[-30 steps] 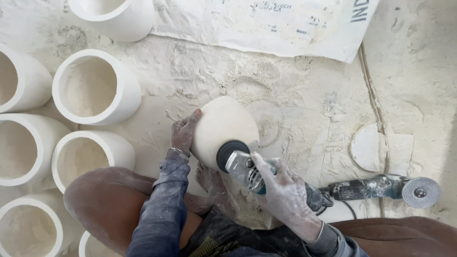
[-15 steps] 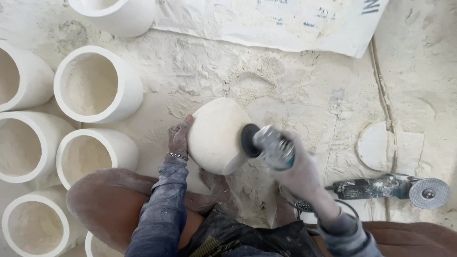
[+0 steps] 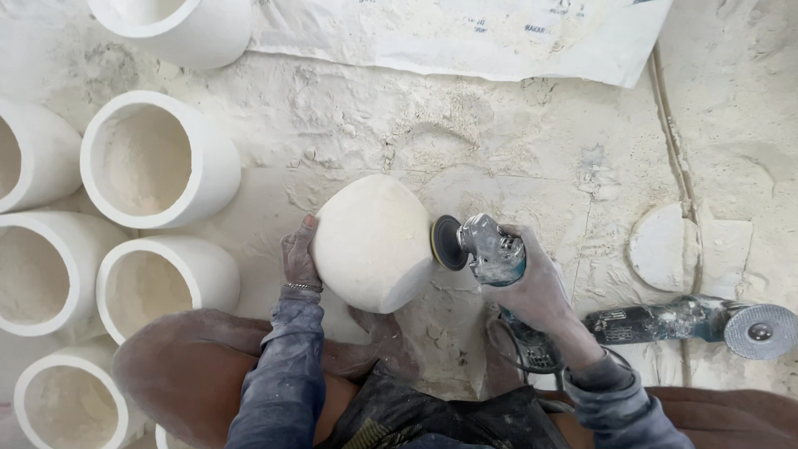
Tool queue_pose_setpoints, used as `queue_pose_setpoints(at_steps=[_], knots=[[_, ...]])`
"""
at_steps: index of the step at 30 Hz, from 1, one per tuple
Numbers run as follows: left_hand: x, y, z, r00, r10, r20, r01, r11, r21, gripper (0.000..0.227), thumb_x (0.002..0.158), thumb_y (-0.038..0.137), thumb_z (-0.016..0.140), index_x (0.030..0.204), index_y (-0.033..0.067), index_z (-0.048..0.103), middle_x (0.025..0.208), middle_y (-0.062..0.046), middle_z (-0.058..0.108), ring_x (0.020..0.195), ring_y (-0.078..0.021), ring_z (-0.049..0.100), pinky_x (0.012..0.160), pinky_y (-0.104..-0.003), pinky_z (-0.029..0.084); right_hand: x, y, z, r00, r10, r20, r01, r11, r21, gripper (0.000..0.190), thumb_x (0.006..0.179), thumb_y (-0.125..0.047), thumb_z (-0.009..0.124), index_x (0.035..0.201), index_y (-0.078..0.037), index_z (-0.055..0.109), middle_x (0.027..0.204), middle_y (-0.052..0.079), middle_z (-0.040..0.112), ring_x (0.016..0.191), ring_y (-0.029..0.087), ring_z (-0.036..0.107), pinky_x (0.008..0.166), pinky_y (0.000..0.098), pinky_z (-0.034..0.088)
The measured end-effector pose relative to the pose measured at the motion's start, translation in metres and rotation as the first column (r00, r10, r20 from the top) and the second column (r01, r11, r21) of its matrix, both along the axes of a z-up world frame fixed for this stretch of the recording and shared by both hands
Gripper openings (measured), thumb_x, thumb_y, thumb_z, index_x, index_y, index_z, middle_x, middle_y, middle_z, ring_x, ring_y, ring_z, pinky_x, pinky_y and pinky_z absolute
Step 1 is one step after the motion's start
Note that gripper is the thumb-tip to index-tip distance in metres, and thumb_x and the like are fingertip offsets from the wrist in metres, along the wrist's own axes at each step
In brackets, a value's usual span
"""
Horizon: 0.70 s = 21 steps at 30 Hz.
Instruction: The person uses an angle grinder with a sanding disc to smooth the exterior surface of a white ceramic pot. They hold the pot with one hand and operate the grinder with the other, rotating the pot to cover different areas.
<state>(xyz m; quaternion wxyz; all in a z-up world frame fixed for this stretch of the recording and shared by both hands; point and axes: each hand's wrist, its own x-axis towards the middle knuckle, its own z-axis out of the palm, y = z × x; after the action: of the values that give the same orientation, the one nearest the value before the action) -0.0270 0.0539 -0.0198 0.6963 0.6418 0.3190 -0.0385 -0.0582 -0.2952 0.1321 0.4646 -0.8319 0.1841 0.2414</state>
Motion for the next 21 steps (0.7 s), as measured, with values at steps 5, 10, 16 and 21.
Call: queue_pose_setpoints(at_steps=[5, 10, 16, 21], knots=[[-0.002, -0.018, 0.025, 0.998, 0.056, 0.000, -0.056, 0.998, 0.034, 0.061, 0.098, 0.035, 0.066, 0.047, 0.0218, 0.033, 0.047, 0.012, 0.031, 0.046, -0.0045, 0.027, 0.045, -0.028, 0.020, -0.029, 0.029, 0.021, 0.922, 0.242, 0.301, -0.210, 0.968, -0.137, 0.080, 0.069, -0.011, 0.087, 0.139, -0.008, 0.048, 0.111, 0.014, 0.073, 0.070, 0.017, 0.077, 0.055, 0.0229, 0.067], [-0.006, -0.019, 0.020, 0.995, 0.070, -0.066, -0.061, 0.990, 0.130, 0.064, 0.104, 0.034, 0.058, 0.050, 0.0206, 0.027, 0.046, 0.010, 0.024, 0.044, -0.0073, 0.023, 0.045, -0.031, 0.017, -0.059, 0.039, 0.023, 0.772, 0.564, 0.293, -0.413, 0.796, -0.442, 0.106, 0.054, -0.035, 0.096, 0.148, -0.021, 0.049, 0.121, 0.006, 0.056, 0.091, 0.023, 0.068, 0.061, 0.0393, 0.063], [-0.006, -0.013, 0.005, 0.994, 0.061, -0.087, -0.044, 0.981, 0.189, 0.061, 0.103, 0.025, 0.060, 0.048, 0.0171, 0.035, 0.049, 0.008, 0.022, 0.050, -0.0080, 0.022, 0.047, -0.037, 0.018, -0.022, 0.006, -0.001, 0.978, 0.125, 0.168, -0.122, 0.992, -0.026, 0.091, 0.063, -0.011, 0.087, 0.142, -0.011, 0.042, 0.133, 0.013, 0.065, 0.097, 0.023, 0.076, 0.074, 0.0284, 0.069], [-0.029, 0.022, -0.065, 0.968, 0.213, -0.133, -0.221, 0.974, -0.050, 0.036, 0.090, 0.030, 0.069, 0.060, 0.0092, 0.066, 0.045, -0.005, 0.054, 0.036, -0.0127, 0.053, 0.036, -0.024, 0.045, -0.014, 0.010, -0.002, 0.998, 0.053, 0.034, -0.050, 0.995, -0.091, 0.092, 0.057, -0.013, 0.088, 0.141, -0.020, 0.050, 0.117, 0.019, 0.068, 0.101, 0.043, 0.071, 0.083, 0.0592, 0.059]])
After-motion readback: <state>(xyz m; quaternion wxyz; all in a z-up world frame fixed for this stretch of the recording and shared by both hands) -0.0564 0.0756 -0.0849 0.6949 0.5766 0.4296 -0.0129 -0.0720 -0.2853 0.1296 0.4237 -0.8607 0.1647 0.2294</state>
